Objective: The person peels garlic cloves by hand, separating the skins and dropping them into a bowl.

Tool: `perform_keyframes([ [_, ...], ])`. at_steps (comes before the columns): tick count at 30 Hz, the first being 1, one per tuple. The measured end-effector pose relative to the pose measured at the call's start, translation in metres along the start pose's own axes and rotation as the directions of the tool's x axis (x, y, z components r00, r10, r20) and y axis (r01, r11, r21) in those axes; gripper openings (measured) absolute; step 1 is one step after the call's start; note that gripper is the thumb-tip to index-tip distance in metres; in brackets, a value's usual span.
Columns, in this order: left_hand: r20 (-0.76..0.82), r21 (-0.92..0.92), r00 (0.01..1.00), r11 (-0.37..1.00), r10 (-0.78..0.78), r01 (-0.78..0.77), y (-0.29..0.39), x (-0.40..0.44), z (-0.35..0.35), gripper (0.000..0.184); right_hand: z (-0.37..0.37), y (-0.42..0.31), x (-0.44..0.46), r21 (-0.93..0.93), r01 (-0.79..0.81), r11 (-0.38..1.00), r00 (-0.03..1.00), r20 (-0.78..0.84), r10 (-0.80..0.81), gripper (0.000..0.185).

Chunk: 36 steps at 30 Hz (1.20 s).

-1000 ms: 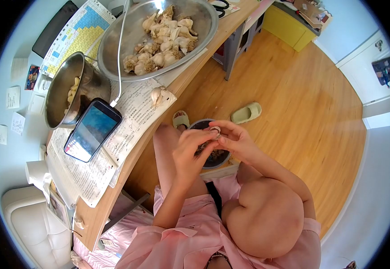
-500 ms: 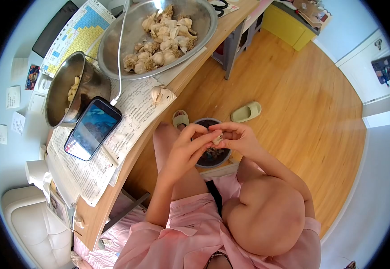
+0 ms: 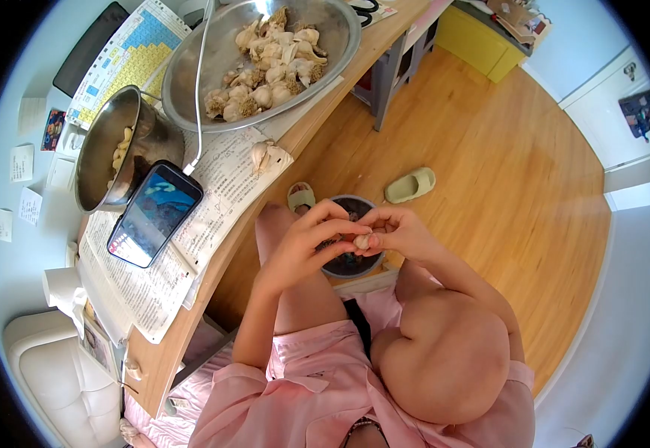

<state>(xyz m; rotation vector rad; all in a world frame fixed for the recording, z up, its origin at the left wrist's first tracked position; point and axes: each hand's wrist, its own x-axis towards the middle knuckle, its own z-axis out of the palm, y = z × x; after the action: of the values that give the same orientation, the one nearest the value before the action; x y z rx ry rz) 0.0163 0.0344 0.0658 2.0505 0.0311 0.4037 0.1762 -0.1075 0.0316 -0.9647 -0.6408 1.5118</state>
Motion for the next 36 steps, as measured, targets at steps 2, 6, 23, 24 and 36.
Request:
perform_keyframes([
  [2,-0.033,-0.062,0.999,0.998,-0.025,0.023,-0.005,-0.001,0.004,0.031,0.0,0.0,0.001,0.002,-0.006,1.0,1.0,-0.023,0.006,0.023],
  [6,-0.138,-0.254,0.982,0.963,-0.132,0.093,-0.006,-0.005,0.014,0.027,0.002,0.001,0.002,0.077,-0.022,0.997,0.996,-0.086,0.029,0.02],
  [23,-0.433,-0.384,0.851,0.915,-0.298,0.126,-0.002,-0.015,0.045,0.025,0.006,0.009,0.008,0.06,0.207,0.977,0.965,-0.177,-0.193,0.025],
  [24,-0.425,-0.474,0.836,0.873,-0.346,0.12,0.0,-0.014,0.044,0.026,0.007,0.006,0.007,0.068,0.194,0.979,0.969,-0.17,-0.18,0.024],
  [36,-0.649,0.211,0.758,0.973,0.066,0.096,0.063,-0.02,-0.018,0.025,0.004,0.004,0.004,0.137,0.104,0.985,0.992,-0.078,-0.094,0.021],
])
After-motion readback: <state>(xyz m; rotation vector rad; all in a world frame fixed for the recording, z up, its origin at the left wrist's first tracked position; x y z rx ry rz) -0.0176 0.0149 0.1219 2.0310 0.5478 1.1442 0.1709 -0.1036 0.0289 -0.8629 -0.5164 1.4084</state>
